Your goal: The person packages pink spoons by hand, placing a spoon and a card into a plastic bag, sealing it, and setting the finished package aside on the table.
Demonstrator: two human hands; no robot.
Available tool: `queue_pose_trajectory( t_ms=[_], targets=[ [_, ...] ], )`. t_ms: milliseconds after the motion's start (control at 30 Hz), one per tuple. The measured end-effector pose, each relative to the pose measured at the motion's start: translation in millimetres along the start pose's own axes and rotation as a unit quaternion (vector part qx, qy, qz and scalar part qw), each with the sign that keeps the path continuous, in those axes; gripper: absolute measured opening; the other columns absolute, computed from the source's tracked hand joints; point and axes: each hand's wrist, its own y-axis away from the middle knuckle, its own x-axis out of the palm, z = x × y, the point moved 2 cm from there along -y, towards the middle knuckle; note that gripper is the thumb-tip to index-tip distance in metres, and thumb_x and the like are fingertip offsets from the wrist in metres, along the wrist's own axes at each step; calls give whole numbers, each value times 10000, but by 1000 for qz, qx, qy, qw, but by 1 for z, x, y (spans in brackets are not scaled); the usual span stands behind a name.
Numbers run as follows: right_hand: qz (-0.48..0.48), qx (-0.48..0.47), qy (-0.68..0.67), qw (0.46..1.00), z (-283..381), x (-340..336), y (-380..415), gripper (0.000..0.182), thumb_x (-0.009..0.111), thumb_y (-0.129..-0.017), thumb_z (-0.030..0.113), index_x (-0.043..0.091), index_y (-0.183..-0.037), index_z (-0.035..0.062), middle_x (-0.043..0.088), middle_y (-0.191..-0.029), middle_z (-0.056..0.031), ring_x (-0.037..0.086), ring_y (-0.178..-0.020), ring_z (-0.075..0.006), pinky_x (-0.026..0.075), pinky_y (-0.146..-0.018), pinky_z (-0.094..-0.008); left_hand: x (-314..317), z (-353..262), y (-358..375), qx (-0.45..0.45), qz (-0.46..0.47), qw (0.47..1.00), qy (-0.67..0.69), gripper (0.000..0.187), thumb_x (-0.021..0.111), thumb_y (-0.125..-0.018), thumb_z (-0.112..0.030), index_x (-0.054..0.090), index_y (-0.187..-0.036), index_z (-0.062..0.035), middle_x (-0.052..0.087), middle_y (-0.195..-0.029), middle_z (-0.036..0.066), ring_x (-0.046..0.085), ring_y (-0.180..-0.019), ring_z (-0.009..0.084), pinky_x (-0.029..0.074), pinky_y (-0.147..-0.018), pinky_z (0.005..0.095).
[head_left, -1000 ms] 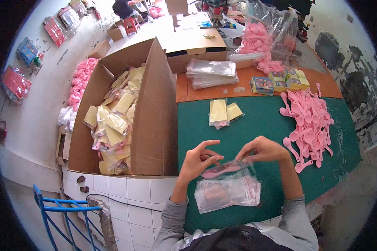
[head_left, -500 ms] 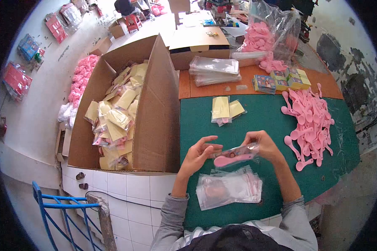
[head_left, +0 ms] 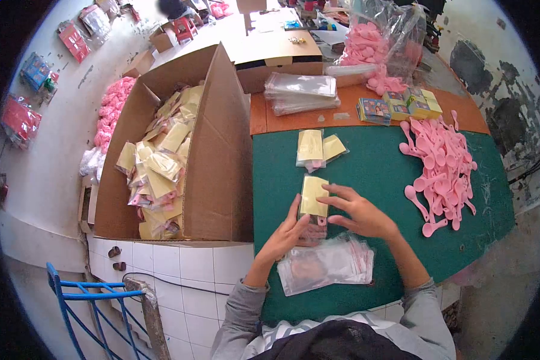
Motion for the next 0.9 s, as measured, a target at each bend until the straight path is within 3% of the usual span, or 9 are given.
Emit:
queue_pose_trajectory(
  t_ms=[100, 200, 233, 333, 433, 667, 833, 900],
  targets=[
    [14, 56, 182, 982, -9, 28, -5, 458, 559, -849, 374, 502, -1253, 167, 303, -1432, -126, 238, -1334, -353, 251, -1029, -575, -9, 9, 9, -23, 44, 998, 27, 655, 336, -975, -178, -135, -1432, -170, 571, -1120, 233, 604, -1008, 321, 525, -811, 399],
    [-24, 60, 209, 976, -12, 30, -4, 460, 567, -842, 359, 500, -1260, 177, 277, -1445, -124, 235, -1336, -357, 246, -1019, -605, 3, 0, 28, -21, 39, 999, 16, 638, 324, -963, -107, -93, -1442, -170, 545, -1154, 277, 578, -1054, 356, 516, -827, 432],
    [-74, 34, 243, 967, -8, 29, -3, 426, 612, -817, 309, 534, -1193, 126, 373, -1361, -154, 326, -1277, -363, 299, -1009, -552, 4, -1, 30, -19, 38, 999, -3, 642, 328, -962, -104, -93, -1442, -172, 547, -1149, 279, 573, -1062, 359, 514, -832, 433],
    [-90, 5, 84, 992, 13, 26, -4, 348, 664, -772, 249, 574, -1054, 65, 497, -1160, -162, 449, -1136, -344, 375, -947, -471, 2, 1, 31, -23, 45, 999, -17, 663, 325, -952, -91, -117, -1437, -187, 556, -1153, 256, 581, -1058, 323, 513, -842, 408],
    [-59, -7, 37, 998, 32, 38, 1, 233, 691, -736, 161, 572, -907, 58, 526, -961, -126, 494, -985, -311, 405, -866, -417, 2, 3, 31, -24, 38, 999, -8, 655, 326, -947, -89, -89, -1445, -189, 557, -1151, 224, 588, -1048, 291, 517, -841, 388],
    [-33, -23, 8, 999, 28, 46, 3, 189, 679, -703, 160, 550, -803, 63, 515, -886, -106, 499, -901, -272, 391, -780, -399, 10, -5, 27, 33, 7, 995, -97, 555, 360, -967, -152, 106, -1461, -163, 541, -1125, 152, 594, -972, 204, 530, -814, 356],
    [-70, -85, 118, 987, 40, 46, 8, 195, 680, -670, 149, 535, -779, 76, 497, -852, -80, 497, -892, -254, 377, -776, -389, 10, -3, 9, 44, -11, 992, -116, 571, 440, -935, -68, 179, -1440, -128, 601, -966, 105, 597, -834, 141, 523, -773, 292],
    [-58, -81, 88, 991, 39, 42, 12, 183, 679, -684, 139, 530, -769, 75, 493, -847, -71, 503, -904, -251, 373, -823, -401, 13, -3, 4, 50, -45, 985, -157, 578, 471, -913, -28, 215, -1424, -108, 616, -923, 99, 605, -807, 136, 526, -753, 273]
  ],
)
